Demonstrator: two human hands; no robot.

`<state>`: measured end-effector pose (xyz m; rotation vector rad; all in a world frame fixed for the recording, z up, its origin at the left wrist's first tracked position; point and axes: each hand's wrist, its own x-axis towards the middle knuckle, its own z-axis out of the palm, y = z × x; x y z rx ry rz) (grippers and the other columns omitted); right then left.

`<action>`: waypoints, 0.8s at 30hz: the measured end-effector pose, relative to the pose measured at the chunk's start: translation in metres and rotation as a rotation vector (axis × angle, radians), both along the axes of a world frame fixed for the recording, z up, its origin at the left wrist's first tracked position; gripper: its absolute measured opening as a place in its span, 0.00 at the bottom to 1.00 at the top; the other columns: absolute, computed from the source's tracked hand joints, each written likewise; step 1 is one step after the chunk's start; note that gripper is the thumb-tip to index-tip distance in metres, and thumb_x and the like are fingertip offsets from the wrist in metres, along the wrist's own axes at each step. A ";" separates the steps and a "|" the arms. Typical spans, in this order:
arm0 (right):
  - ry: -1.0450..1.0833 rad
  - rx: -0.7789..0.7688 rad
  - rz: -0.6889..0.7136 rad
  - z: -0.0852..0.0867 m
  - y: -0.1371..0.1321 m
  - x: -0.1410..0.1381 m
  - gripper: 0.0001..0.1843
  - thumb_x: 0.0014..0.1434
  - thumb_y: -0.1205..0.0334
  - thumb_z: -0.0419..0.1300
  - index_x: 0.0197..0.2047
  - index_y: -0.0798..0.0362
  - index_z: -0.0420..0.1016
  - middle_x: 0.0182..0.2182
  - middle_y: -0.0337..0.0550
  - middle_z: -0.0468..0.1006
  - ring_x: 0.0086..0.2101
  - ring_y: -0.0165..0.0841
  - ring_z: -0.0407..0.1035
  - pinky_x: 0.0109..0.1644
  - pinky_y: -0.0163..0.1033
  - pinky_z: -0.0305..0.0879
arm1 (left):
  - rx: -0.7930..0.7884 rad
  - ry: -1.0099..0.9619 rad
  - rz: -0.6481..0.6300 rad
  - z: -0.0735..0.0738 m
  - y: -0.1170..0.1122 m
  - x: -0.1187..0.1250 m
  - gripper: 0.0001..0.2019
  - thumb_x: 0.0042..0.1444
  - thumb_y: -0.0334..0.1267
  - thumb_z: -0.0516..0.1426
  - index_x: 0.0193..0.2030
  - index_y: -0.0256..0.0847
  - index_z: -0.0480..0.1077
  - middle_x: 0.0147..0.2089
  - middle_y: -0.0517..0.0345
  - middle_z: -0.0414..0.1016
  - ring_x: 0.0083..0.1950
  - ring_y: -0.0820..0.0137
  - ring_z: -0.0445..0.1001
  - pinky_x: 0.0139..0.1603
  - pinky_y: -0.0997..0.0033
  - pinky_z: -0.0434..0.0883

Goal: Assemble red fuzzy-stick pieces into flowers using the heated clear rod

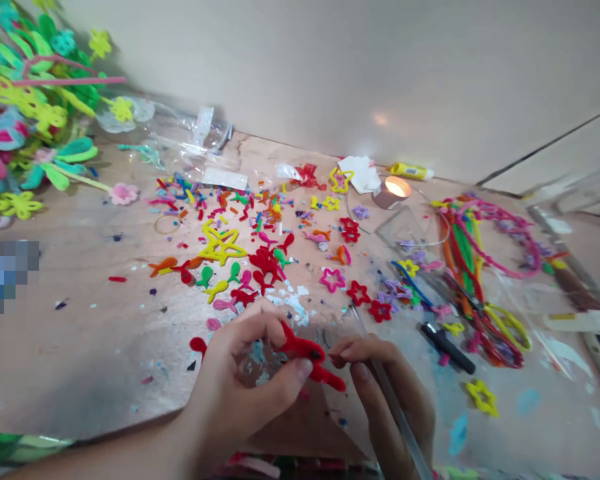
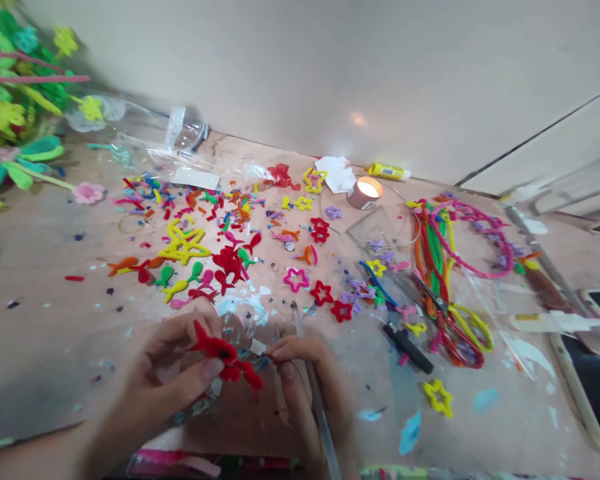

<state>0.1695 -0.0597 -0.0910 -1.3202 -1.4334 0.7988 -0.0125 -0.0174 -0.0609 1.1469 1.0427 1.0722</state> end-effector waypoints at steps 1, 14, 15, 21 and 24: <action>-0.006 0.011 -0.024 -0.001 0.000 0.001 0.07 0.66 0.68 0.55 0.40 0.47 0.74 0.36 0.38 0.78 0.35 0.29 0.74 0.40 0.33 0.73 | 0.003 0.005 0.003 -0.001 -0.001 0.000 0.09 0.50 0.28 0.61 0.24 0.40 0.66 0.30 0.63 0.68 0.30 0.76 0.67 0.29 0.78 0.65; -0.083 0.045 -0.065 0.000 0.003 0.004 0.08 0.63 0.67 0.57 0.38 0.47 0.76 0.32 0.37 0.80 0.33 0.30 0.77 0.37 0.31 0.76 | 0.045 0.075 -0.046 0.001 0.001 0.003 0.08 0.47 0.27 0.61 0.22 0.39 0.66 0.29 0.62 0.66 0.30 0.75 0.69 0.30 0.78 0.67; -0.093 0.041 -0.068 -0.001 0.003 0.004 0.08 0.63 0.67 0.57 0.38 0.47 0.76 0.32 0.38 0.80 0.33 0.30 0.77 0.37 0.32 0.76 | 0.050 0.084 -0.050 0.002 0.002 0.003 0.08 0.47 0.27 0.61 0.22 0.39 0.67 0.29 0.62 0.66 0.30 0.75 0.70 0.29 0.78 0.67; -0.100 0.072 -0.074 -0.005 0.001 0.007 0.07 0.62 0.68 0.57 0.39 0.48 0.77 0.31 0.42 0.80 0.33 0.35 0.78 0.34 0.36 0.77 | 0.072 0.087 -0.054 -0.001 0.004 0.003 0.08 0.46 0.27 0.61 0.22 0.39 0.67 0.29 0.60 0.68 0.30 0.74 0.70 0.29 0.77 0.67; -0.026 0.096 -0.086 -0.005 0.004 0.002 0.08 0.63 0.68 0.56 0.39 0.48 0.76 0.30 0.40 0.78 0.32 0.32 0.76 0.31 0.32 0.75 | 0.068 0.098 -0.058 -0.001 0.004 0.003 0.08 0.46 0.27 0.61 0.22 0.39 0.67 0.29 0.61 0.68 0.30 0.74 0.71 0.29 0.76 0.67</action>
